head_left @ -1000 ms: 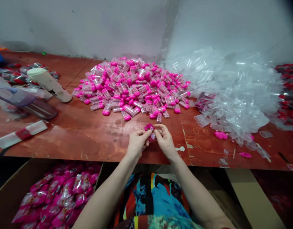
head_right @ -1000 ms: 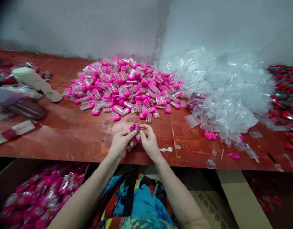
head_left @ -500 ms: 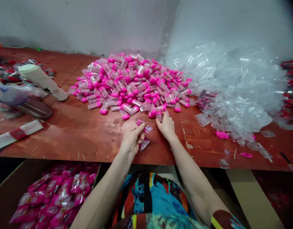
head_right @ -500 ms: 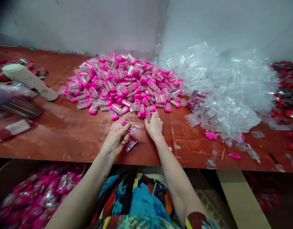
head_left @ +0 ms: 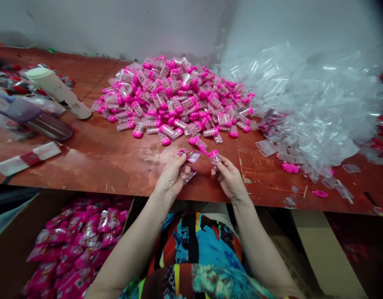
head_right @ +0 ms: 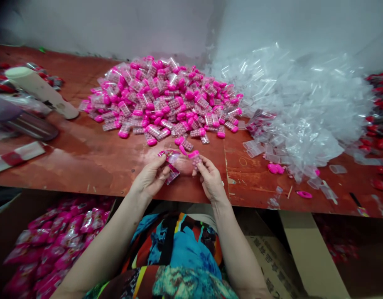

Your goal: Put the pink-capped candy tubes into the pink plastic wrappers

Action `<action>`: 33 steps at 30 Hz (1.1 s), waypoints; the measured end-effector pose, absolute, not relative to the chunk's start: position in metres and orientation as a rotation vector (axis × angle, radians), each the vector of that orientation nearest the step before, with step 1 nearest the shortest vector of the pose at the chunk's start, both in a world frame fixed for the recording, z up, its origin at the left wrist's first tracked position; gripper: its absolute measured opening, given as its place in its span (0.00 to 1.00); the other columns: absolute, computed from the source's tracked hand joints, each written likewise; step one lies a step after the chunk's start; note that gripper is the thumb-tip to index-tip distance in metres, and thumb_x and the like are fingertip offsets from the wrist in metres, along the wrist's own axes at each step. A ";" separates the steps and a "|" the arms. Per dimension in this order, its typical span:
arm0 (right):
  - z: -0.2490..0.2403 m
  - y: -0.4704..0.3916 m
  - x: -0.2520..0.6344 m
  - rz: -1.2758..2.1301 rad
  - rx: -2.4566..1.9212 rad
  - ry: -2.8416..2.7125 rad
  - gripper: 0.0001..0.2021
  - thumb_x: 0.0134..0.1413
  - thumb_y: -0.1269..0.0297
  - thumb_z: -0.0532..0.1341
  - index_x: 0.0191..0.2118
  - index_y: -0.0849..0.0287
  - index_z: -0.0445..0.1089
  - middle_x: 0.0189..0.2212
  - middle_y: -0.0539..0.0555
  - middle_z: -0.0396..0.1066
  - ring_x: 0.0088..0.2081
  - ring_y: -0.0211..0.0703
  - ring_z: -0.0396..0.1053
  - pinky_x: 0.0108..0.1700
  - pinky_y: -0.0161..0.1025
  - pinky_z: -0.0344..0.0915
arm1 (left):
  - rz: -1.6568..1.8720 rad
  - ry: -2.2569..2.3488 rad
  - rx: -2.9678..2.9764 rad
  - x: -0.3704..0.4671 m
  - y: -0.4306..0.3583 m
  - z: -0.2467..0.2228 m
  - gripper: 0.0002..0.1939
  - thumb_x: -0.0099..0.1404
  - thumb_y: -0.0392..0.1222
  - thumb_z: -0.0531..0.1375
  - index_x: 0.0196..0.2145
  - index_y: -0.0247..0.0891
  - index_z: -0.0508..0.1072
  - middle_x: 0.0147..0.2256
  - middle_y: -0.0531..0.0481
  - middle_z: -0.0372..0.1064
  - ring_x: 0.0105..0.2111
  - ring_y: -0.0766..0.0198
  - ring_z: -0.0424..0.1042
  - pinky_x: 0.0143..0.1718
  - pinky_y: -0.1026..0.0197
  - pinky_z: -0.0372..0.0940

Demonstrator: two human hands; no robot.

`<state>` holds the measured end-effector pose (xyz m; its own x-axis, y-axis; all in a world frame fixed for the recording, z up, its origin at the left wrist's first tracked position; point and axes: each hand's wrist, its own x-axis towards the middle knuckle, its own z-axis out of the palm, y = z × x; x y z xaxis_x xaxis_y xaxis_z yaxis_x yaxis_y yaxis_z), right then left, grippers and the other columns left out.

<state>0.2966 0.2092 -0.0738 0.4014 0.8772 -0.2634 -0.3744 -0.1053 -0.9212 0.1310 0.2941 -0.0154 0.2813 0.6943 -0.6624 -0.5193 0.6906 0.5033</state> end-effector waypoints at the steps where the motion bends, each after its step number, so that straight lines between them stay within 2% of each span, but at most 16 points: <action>1: -0.072 0.205 0.294 1.139 -1.266 -0.520 0.19 0.57 0.53 0.70 0.51 0.52 0.74 0.37 0.50 0.73 0.29 0.37 0.69 0.34 0.38 0.71 | 0.811 0.991 0.195 0.131 0.292 -0.017 0.12 0.65 0.32 0.69 0.28 0.34 0.70 0.19 0.56 0.66 0.14 0.76 0.60 0.13 0.73 0.51; 5: -0.069 0.190 0.286 1.122 -1.300 -0.571 0.18 0.61 0.54 0.69 0.53 0.53 0.72 0.39 0.51 0.74 0.31 0.38 0.71 0.36 0.37 0.71 | 0.786 0.948 0.175 0.132 0.283 -0.022 0.09 0.67 0.34 0.68 0.30 0.34 0.72 0.22 0.54 0.70 0.15 0.74 0.65 0.16 0.73 0.57; 8: -0.069 0.184 0.282 1.140 -1.294 -0.576 0.18 0.59 0.55 0.70 0.52 0.53 0.71 0.42 0.52 0.74 0.35 0.40 0.73 0.37 0.37 0.71 | 0.784 0.909 0.213 0.133 0.277 -0.021 0.07 0.67 0.35 0.68 0.33 0.34 0.74 0.23 0.54 0.72 0.17 0.73 0.68 0.17 0.72 0.58; 13: -0.070 0.180 0.280 1.155 -1.304 -0.584 0.19 0.54 0.54 0.73 0.48 0.53 0.71 0.42 0.52 0.74 0.38 0.43 0.73 0.37 0.38 0.73 | 0.726 0.864 0.382 0.130 0.272 -0.015 0.13 0.62 0.42 0.73 0.32 0.33 0.75 0.22 0.53 0.71 0.16 0.72 0.67 0.15 0.71 0.56; 18: -0.068 0.175 0.280 1.162 -1.316 -0.617 0.18 0.57 0.51 0.70 0.46 0.53 0.69 0.37 0.50 0.74 0.33 0.42 0.73 0.37 0.40 0.72 | 0.833 0.903 0.342 0.133 0.281 -0.011 0.16 0.57 0.43 0.76 0.32 0.35 0.73 0.23 0.55 0.71 0.20 0.72 0.69 0.18 0.72 0.57; 21: -0.066 0.173 0.279 1.219 -1.331 -0.726 0.16 0.59 0.52 0.67 0.48 0.54 0.69 0.27 0.47 0.71 0.27 0.40 0.70 0.34 0.39 0.68 | 0.818 0.861 0.390 0.140 0.285 -0.012 0.17 0.58 0.45 0.75 0.30 0.35 0.71 0.22 0.57 0.68 0.18 0.74 0.65 0.16 0.72 0.51; 23: -0.065 0.172 0.277 1.236 -1.357 -0.749 0.17 0.60 0.52 0.66 0.50 0.53 0.69 0.25 0.46 0.69 0.25 0.39 0.66 0.31 0.38 0.65 | 0.785 0.851 0.426 0.147 0.286 -0.015 0.18 0.59 0.46 0.74 0.29 0.36 0.69 0.21 0.58 0.64 0.16 0.76 0.60 0.15 0.72 0.47; 28: -0.064 0.174 0.273 1.246 -1.433 -0.710 0.20 0.59 0.50 0.66 0.53 0.52 0.71 0.32 0.47 0.69 0.24 0.35 0.61 0.26 0.35 0.61 | 0.773 0.890 0.460 0.159 0.292 -0.020 0.21 0.61 0.45 0.73 0.26 0.38 0.64 0.18 0.62 0.58 0.13 0.78 0.52 0.14 0.70 0.38; 31: -0.062 0.176 0.272 1.184 -1.456 -0.758 0.20 0.58 0.50 0.69 0.51 0.53 0.72 0.34 0.48 0.70 0.28 0.37 0.63 0.29 0.34 0.63 | 0.713 0.868 0.504 0.162 0.298 -0.020 0.21 0.63 0.45 0.73 0.25 0.38 0.64 0.17 0.63 0.55 0.12 0.78 0.49 0.14 0.69 0.38; 33: -0.059 0.175 0.271 1.136 -1.472 -0.804 0.18 0.58 0.50 0.70 0.49 0.54 0.73 0.35 0.48 0.71 0.32 0.38 0.65 0.34 0.36 0.66 | 0.680 0.851 0.556 0.164 0.301 -0.018 0.19 0.63 0.44 0.72 0.25 0.37 0.67 0.17 0.61 0.58 0.12 0.78 0.49 0.15 0.68 0.38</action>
